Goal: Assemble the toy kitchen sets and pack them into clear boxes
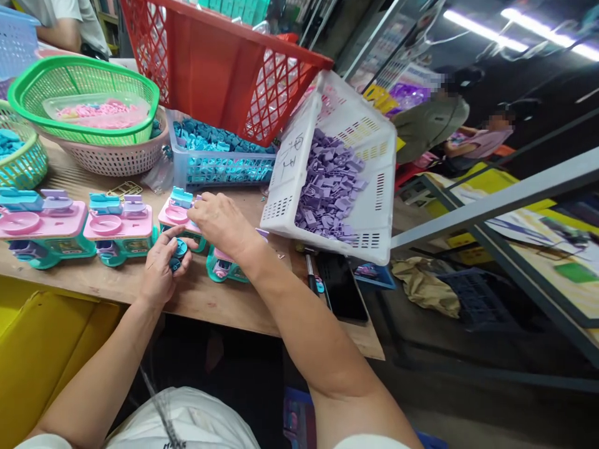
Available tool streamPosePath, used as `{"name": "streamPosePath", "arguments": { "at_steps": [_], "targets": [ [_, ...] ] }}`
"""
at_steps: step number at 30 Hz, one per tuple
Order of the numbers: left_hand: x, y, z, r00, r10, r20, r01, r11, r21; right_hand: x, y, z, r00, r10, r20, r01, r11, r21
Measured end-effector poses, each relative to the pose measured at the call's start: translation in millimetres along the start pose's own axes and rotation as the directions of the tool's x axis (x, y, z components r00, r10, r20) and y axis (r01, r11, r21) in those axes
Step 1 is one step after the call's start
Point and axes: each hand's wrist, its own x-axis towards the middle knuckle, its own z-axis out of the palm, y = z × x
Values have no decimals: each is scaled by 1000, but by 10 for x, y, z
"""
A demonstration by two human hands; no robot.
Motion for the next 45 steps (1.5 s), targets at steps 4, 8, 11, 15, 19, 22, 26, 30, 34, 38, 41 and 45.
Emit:
{"name": "streamPosePath", "arguments": {
  "at_steps": [4,8,11,15,19,22,26,30,34,38,41,45],
  "targets": [
    [10,-2,10,1000,14,18,-14,1000,15,17,-52,-23,999,38,31,-39,999,26],
    [40,-16,-16,998,22,57,-22,1000,-10,10,-74,-7,997,75,27,-75,997,-17],
    [54,-27,-43,997,14,76,-12,1000,-27,-32,-116,-4,993,115,-27,-116,992,-45],
    [40,-53,-93,999,17,35,-17,1000,-5,-256,-322,-5,969,132,-209,-128,991,35],
    [-20,-81,-152,1000,12,-17,-13,999,-40,-551,-590,108,964,-4,-265,53,982,181],
    [-107,-75,-155,998,-55,-21,54,998,-44,-646,-656,220,966,-35,-256,101,963,250],
    [-220,1,-76,997,-71,31,72,997,-17,-655,-597,255,937,26,-347,92,943,319],
    [-259,123,2,997,-65,27,64,996,56,-677,-544,211,905,84,-416,99,912,399],
    [-246,168,-12,996,-13,87,0,989,150,-716,-508,181,888,242,-392,57,785,616],
    [-189,120,-41,991,52,127,-80,971,224,-733,-487,182,862,368,-347,-3,689,725],
    [-104,99,-12,993,98,65,-110,966,234,-711,-484,204,837,341,-428,-35,814,580],
    [28,157,44,983,179,49,-185,949,256,-623,-435,207,887,197,-418,-50,940,338]
  ]
}}
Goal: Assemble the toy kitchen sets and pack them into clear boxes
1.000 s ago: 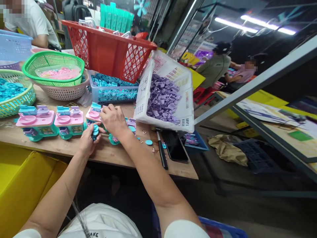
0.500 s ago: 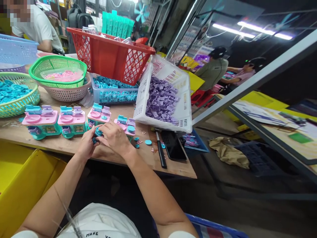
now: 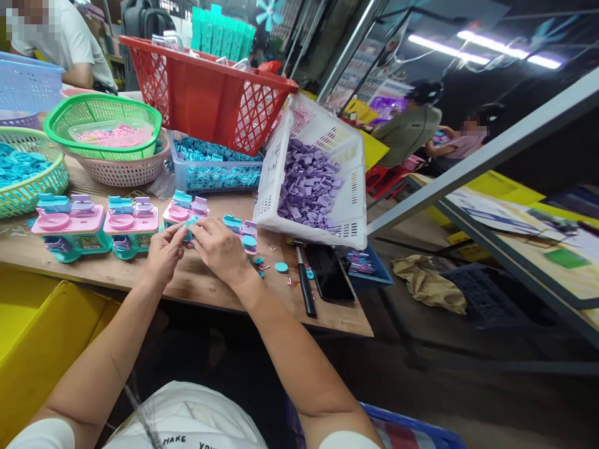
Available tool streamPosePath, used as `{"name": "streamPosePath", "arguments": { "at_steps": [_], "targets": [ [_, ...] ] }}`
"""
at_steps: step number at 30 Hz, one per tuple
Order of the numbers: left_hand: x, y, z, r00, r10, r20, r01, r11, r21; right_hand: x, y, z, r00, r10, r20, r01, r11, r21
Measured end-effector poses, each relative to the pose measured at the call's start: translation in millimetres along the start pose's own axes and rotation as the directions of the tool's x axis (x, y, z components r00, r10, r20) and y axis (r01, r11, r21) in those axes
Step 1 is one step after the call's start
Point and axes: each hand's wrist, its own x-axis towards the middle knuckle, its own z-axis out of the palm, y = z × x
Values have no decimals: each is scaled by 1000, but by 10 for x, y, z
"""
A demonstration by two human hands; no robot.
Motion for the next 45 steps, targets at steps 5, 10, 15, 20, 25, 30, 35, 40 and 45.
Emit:
{"name": "streamPosePath", "arguments": {
  "at_steps": [5,10,15,20,25,30,35,40,45],
  "targets": [
    [110,84,-52,987,101,121,-115,988,107,193,140,-47,996,27,90,-27,1000,4],
    [139,12,-87,991,77,112,-92,987,133,323,252,-60,989,83,124,-95,991,95],
    [129,-124,-59,986,146,87,-163,956,246,363,309,13,986,116,121,-120,993,24],
    [76,-230,-17,951,291,110,-300,765,571,426,286,106,974,190,121,-162,963,-215],
    [27,-326,24,929,346,132,-324,588,741,440,253,175,965,206,161,-150,940,-308],
    [13,-389,15,919,364,154,-344,544,765,418,266,137,971,137,197,-68,944,-323],
    [30,-406,11,907,384,176,-372,528,763,492,103,27,938,125,322,-4,937,-350],
    [2,-360,-12,941,313,131,-300,588,751,568,-223,14,913,204,354,-74,935,-347],
    [152,-355,3,957,270,106,-235,512,826,689,-235,95,942,245,229,-159,928,-337]
  ]
}}
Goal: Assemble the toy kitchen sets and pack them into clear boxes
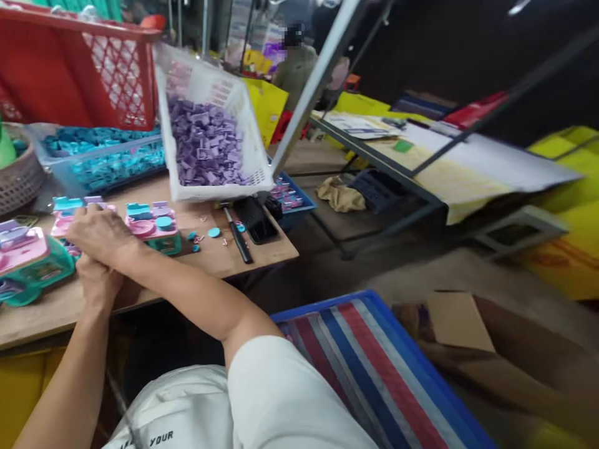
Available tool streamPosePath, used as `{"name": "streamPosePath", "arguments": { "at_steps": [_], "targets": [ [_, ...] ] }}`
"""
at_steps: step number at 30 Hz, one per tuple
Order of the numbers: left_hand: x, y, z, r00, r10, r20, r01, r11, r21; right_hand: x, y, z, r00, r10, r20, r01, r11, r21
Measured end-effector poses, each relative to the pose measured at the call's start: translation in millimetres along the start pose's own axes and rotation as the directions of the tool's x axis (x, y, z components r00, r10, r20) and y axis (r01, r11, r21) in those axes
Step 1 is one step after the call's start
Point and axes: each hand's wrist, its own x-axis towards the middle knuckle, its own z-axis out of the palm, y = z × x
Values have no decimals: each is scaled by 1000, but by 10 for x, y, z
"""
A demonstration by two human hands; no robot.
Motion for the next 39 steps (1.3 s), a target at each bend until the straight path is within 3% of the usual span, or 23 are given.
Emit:
{"name": "streamPosePath", "arguments": {
  "at_steps": [4,8,10,13,15,17,20,22,24,26,28,33,36,39],
  "targets": [
    [76,91,22,1000,-11,15,9,996,91,-42,45,-61,998,45,-43,-43,997,57],
    [1,177,-96,995,-32,-90,13,978,-207,-523,277,-84,973,10,-231,23,990,138],
    [-79,187,-192,985,-131,-115,82,930,-357,-920,486,2,943,104,-315,-43,980,195],
    [-219,203,-329,950,-312,-15,248,783,-570,-1476,827,258,915,280,-291,-208,945,253],
    [-305,235,-389,905,-412,108,371,637,-675,-1708,1017,458,919,345,-194,-273,907,321],
    [-380,275,-420,856,-462,232,473,519,-712,-1820,1147,616,916,376,-139,-301,875,380],
    [-502,322,-435,809,-470,353,560,433,-707,-1855,1190,695,893,431,-131,-315,805,503],
    [-602,348,-449,789,-463,404,591,394,-703,-1820,1086,654,871,476,-119,-282,684,672],
    [-702,381,-478,764,-433,478,633,357,-687,-1723,867,583,864,498,-70,-200,467,861],
    [-771,410,-528,744,-387,546,664,330,-671,-1558,570,517,892,453,6,-128,239,963],
    [-791,407,-604,765,-368,528,639,332,-694,-1347,264,476,931,361,54,-98,106,990],
    [-713,186,-842,880,-417,229,428,481,-765,-872,-224,520,961,238,142,-120,-106,987],
    [-650,4,-916,892,-420,167,391,531,-752,-710,-344,608,958,182,220,-182,-205,962],
    [-605,-121,-941,882,-440,169,410,539,-736,-653,-416,681,956,181,230,-195,-190,962]
  ]
}}
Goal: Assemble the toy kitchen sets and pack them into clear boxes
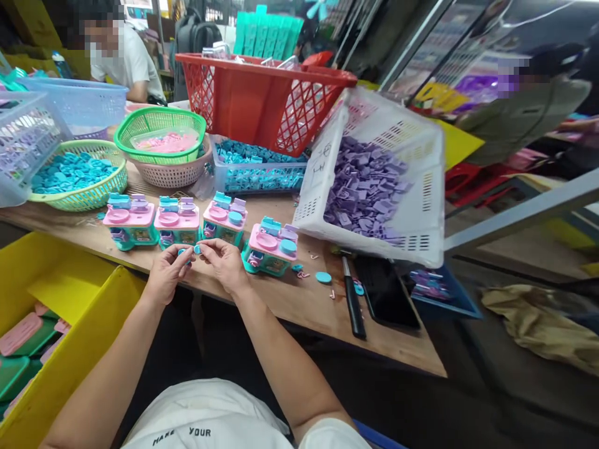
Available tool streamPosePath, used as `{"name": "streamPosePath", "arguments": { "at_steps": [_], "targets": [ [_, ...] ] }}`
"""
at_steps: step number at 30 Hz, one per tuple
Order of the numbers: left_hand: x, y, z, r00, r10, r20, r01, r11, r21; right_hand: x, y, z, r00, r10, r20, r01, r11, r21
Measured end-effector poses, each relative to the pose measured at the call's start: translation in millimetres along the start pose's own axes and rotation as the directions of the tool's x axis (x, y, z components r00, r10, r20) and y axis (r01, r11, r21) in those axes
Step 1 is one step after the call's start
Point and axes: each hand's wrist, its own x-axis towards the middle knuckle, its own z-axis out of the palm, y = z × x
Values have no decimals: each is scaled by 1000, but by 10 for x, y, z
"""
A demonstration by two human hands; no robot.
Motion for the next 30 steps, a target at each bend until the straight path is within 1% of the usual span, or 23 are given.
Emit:
{"name": "streamPosePath", "arguments": {
  "at_steps": [2,4,6,7,8,10,11,13,14,15,16,17,19,21,23,25,26,28,30],
  "targets": [
    [15,-8,-49,999,-34,-2,34,998,51,-56,25,-36,999,-26,25,29,994,-103],
    [2,-11,-103,997,-72,0,71,992,106,-205,17,-199,993,-52,102,79,955,-287],
    [-2,-21,-151,996,-90,3,89,988,130,-430,-25,-503,982,-53,181,136,865,-483],
    [8,-32,-166,996,-87,-4,86,987,137,-557,-56,-699,981,-56,188,155,811,-565],
    [26,-46,-170,997,-76,-20,78,985,151,-683,-90,-911,984,-73,160,160,757,-634],
    [71,-75,-146,997,-45,-64,56,980,191,-896,-153,-1339,987,-162,23,124,650,-750],
    [92,-84,-119,995,-31,-93,51,976,214,-964,-176,-1530,971,-231,-57,94,591,-801],
    [122,-85,-54,989,-18,-149,56,966,251,-1000,-205,-1811,911,-375,-173,23,464,-886],
    [131,-79,-23,985,-17,-174,63,962,265,-968,-213,-1888,883,-427,-196,-7,405,-915],
    [135,-69,5,981,-14,-194,68,959,276,-910,-219,-1924,868,-456,-197,-28,350,-936],
    [137,-58,26,978,-11,-207,71,956,285,-835,-225,-1923,870,-457,-182,-41,302,-952],
    [138,-48,40,976,-5,-216,69,954,293,-749,-232,-1897,886,-435,-162,-49,259,-965],
    [140,-31,49,975,7,-222,64,949,310,-581,-246,-1816,931,-346,-119,-60,176,-983],
    [151,-19,39,975,9,-220,64,945,320,-451,-249,-1761,959,-262,-107,-80,111,-991],
    [174,-9,26,976,-15,-218,86,943,320,-376,-236,-1770,967,-227,-119,-103,81,-991],
    [198,4,24,973,-44,-227,115,943,313,-356,-222,-1828,961,-241,-138,-118,95,-988],
    [204,13,31,972,-52,-228,124,941,314,-365,-225,-1861,951,-267,-154,-121,136,-983],
    [185,38,61,970,-55,-235,130,939,317,-417,-264,-1900,922,-338,-189,-100,264,-959],
    [115,71,120,971,-83,-226,152,939,307,-498,-355,-1865,890,-400,-221,-57,383,-922]
  ]
}}
